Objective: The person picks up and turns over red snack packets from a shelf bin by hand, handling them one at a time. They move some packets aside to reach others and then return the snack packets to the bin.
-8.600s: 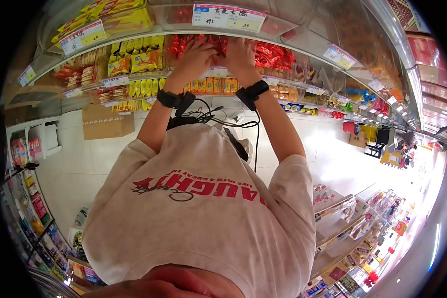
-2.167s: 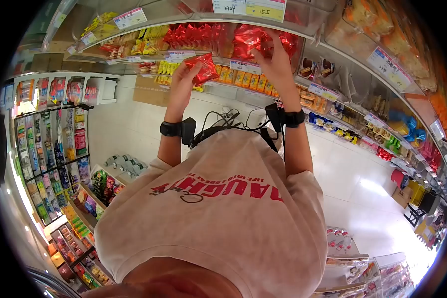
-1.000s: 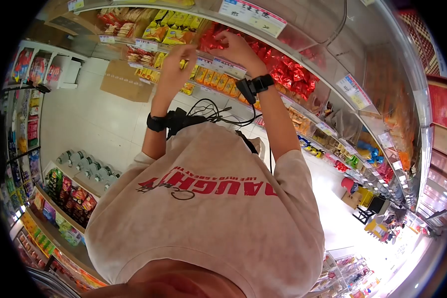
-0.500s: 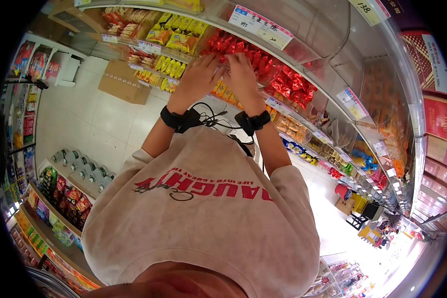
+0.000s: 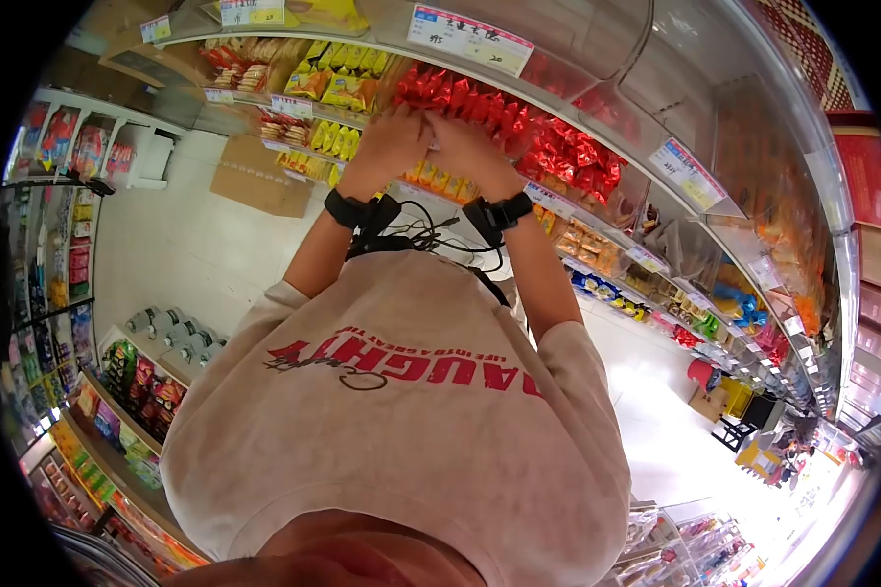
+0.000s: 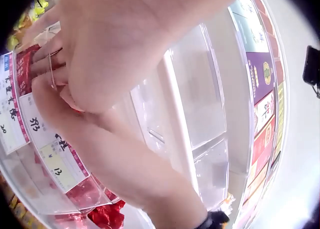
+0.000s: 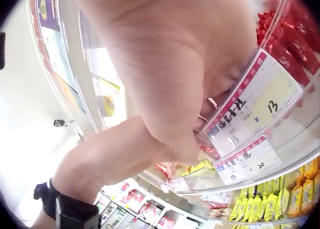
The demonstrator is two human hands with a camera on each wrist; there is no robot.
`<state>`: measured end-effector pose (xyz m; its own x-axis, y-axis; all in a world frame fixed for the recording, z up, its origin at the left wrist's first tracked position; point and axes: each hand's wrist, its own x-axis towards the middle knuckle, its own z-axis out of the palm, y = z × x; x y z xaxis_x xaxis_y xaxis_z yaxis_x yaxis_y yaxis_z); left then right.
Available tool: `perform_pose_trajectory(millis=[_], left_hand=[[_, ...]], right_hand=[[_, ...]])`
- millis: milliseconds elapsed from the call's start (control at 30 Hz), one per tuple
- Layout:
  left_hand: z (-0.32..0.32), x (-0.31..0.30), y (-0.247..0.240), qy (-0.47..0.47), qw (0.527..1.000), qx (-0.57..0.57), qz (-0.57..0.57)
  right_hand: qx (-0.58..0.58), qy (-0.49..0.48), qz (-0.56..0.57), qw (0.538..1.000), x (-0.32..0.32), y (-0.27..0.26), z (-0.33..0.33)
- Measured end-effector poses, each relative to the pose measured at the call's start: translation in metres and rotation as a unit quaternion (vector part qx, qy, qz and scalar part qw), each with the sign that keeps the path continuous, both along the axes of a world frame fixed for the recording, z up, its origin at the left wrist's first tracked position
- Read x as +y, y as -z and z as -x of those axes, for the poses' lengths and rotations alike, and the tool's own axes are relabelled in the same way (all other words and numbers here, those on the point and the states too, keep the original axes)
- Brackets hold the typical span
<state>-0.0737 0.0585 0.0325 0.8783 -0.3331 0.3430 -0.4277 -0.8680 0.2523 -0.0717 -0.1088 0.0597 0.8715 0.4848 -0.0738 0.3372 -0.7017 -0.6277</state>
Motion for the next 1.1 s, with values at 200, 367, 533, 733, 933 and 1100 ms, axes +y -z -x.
perform_pose_trajectory(millis=[200, 367, 533, 733, 933, 1100], left_hand=[[0.004, 0.003, -0.038, -0.049, 0.989, 0.073, 0.115], [-0.001, -0.003, -0.025, 0.053, 0.986, 0.040, 0.152], [0.007, -0.017, -0.008, 0.006, 0.996, 0.064, 0.068], [0.002, -0.036, 0.019, -0.029, 0.998, 0.050, -0.001], [-0.002, -0.038, 0.032, -0.044, 0.998, 0.043, -0.027], [0.002, -0.043, 0.012, -0.050, 0.996, 0.063, -0.025]], right_hand=[[0.007, 0.093, -0.252, 0.963, -0.038, -0.055, 0.044], [-0.115, 0.210, -0.281, 0.930, -0.102, -0.051, 0.061], [-0.180, 0.357, -0.285, 0.871, -0.187, 0.023, 0.071], [-0.116, 0.398, -0.237, 0.879, -0.228, 0.060, 0.086], [0.081, 0.339, -0.092, 0.933, -0.219, 0.071, 0.056], [0.261, 0.400, -0.279, 0.833, -0.190, 0.066, 0.030]])
